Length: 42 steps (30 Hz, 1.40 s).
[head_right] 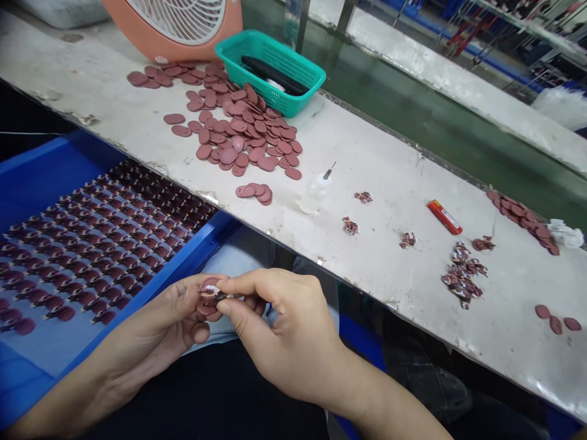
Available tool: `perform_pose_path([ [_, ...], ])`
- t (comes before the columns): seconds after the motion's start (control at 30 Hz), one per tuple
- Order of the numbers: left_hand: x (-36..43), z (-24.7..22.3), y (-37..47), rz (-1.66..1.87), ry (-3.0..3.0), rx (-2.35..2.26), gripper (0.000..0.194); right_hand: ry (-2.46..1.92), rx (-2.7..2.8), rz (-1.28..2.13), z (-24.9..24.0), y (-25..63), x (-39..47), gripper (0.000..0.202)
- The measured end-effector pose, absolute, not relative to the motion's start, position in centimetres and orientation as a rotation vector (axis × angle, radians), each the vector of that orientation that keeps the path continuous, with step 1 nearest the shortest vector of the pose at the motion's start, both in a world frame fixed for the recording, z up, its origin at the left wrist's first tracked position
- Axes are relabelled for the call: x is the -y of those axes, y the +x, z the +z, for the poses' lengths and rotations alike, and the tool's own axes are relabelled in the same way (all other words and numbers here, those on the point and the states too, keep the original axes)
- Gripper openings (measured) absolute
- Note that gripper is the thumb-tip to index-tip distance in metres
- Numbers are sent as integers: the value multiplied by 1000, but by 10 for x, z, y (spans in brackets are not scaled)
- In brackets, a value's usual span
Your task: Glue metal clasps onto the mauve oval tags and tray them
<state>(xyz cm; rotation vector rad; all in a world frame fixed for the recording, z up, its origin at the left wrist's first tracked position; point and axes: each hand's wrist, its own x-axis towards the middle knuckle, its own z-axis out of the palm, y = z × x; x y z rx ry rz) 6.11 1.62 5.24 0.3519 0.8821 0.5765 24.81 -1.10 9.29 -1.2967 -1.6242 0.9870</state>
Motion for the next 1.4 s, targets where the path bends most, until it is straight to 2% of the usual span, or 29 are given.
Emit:
perform_pose_path([
  [0.43,-12,62,61,631,383,-856,28,-1198,1749,808,98,245,16,8],
  [0.9,-7,66,59,688,449,-791,23,-1101,1779,768,101,241,19,14],
  [1.13,-3,75,48,676,455,-586,26,-925,1894,801,108,243,32,28],
  [1.4,0,63,46,656,407,-445,32,-1022,1883,558,111,241,37,30],
])
